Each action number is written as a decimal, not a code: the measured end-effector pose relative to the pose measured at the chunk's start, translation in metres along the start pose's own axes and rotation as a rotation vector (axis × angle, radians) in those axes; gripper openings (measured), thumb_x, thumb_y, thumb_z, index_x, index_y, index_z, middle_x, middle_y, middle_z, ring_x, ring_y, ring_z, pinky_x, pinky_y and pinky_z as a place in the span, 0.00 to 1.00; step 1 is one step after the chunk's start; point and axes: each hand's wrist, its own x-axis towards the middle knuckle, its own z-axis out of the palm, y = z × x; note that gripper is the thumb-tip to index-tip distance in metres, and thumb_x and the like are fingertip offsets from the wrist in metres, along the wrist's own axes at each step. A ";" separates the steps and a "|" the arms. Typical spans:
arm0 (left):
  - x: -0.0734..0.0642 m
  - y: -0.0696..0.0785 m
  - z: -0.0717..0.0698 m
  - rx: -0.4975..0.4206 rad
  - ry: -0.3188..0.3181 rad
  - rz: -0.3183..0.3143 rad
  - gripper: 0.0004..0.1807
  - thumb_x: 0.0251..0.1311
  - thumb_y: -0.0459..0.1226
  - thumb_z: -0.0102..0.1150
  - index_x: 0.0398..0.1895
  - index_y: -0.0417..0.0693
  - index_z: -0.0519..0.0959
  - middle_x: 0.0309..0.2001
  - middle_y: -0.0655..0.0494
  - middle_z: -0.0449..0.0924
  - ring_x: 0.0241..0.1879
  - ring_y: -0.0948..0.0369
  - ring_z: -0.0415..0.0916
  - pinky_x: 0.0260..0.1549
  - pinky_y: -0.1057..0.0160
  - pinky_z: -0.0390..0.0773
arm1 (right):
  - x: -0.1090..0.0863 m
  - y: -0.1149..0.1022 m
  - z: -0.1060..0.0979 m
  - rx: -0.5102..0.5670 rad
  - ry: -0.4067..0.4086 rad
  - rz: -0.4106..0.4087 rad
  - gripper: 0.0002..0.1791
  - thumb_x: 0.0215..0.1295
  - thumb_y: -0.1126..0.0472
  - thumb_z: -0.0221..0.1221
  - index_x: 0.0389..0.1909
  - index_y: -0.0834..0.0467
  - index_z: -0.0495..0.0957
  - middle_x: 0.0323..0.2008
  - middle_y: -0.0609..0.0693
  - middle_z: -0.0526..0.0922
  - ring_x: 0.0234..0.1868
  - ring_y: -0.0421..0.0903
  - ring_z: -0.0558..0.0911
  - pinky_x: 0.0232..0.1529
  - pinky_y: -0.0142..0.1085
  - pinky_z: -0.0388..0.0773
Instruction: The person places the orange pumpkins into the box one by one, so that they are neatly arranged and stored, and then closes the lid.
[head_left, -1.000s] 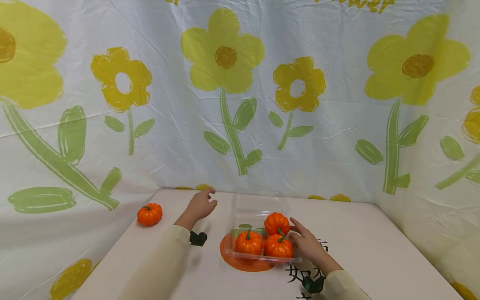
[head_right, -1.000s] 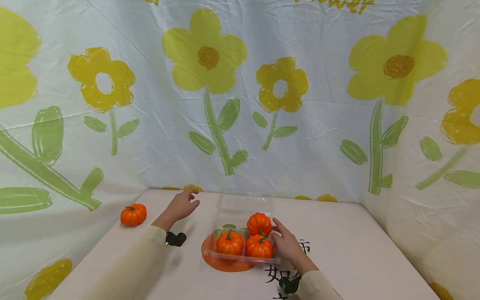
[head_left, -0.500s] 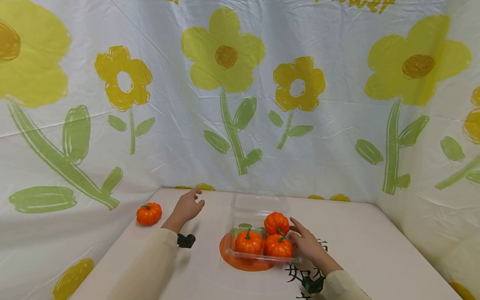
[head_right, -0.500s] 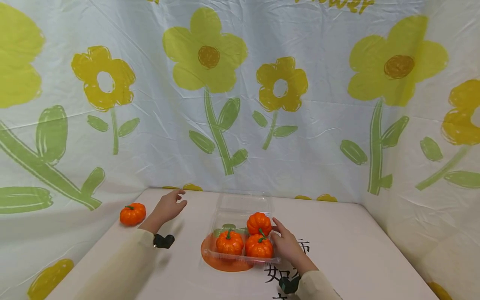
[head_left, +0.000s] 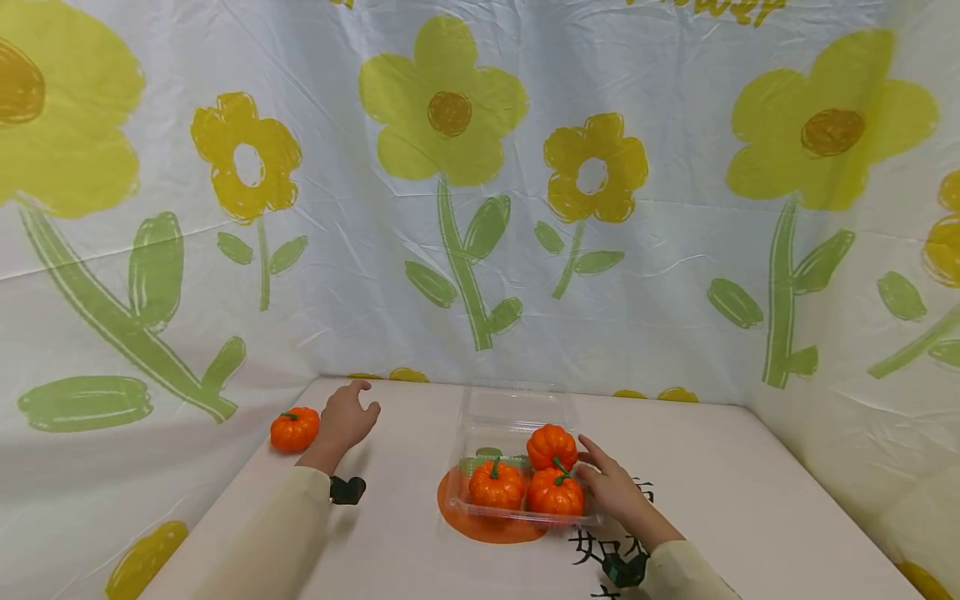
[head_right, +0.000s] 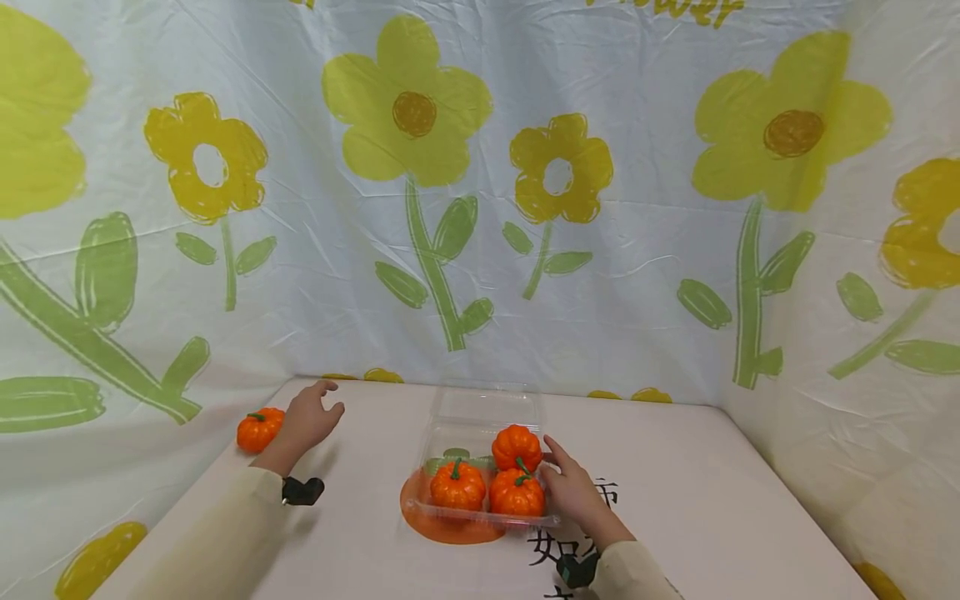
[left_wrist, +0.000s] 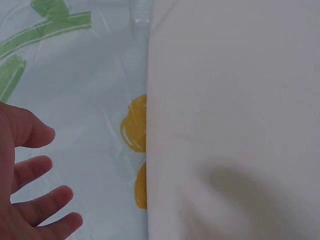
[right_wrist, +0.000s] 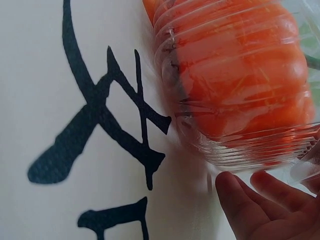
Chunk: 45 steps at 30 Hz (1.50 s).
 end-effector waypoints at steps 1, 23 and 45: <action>0.000 -0.002 -0.001 0.007 0.016 -0.001 0.27 0.61 0.43 0.49 0.61 0.39 0.70 0.58 0.34 0.73 0.53 0.39 0.72 0.52 0.39 0.73 | 0.000 0.000 0.000 -0.001 0.000 0.001 0.33 0.72 0.58 0.48 0.75 0.54 0.52 0.67 0.67 0.67 0.56 0.63 0.79 0.51 0.52 0.80; -0.005 -0.039 -0.018 0.024 0.215 -0.036 0.32 0.58 0.41 0.51 0.65 0.32 0.64 0.61 0.27 0.65 0.59 0.32 0.61 0.58 0.32 0.62 | 0.003 0.002 0.003 0.002 0.017 0.013 0.33 0.71 0.58 0.49 0.75 0.53 0.52 0.66 0.66 0.67 0.56 0.64 0.78 0.50 0.52 0.81; -0.003 -0.075 -0.019 -0.018 0.303 -0.216 0.32 0.58 0.40 0.52 0.65 0.36 0.62 0.60 0.28 0.62 0.58 0.33 0.60 0.52 0.32 0.63 | 0.008 0.004 0.007 -0.004 0.046 0.010 0.33 0.70 0.60 0.49 0.75 0.53 0.54 0.65 0.65 0.69 0.58 0.61 0.77 0.52 0.52 0.80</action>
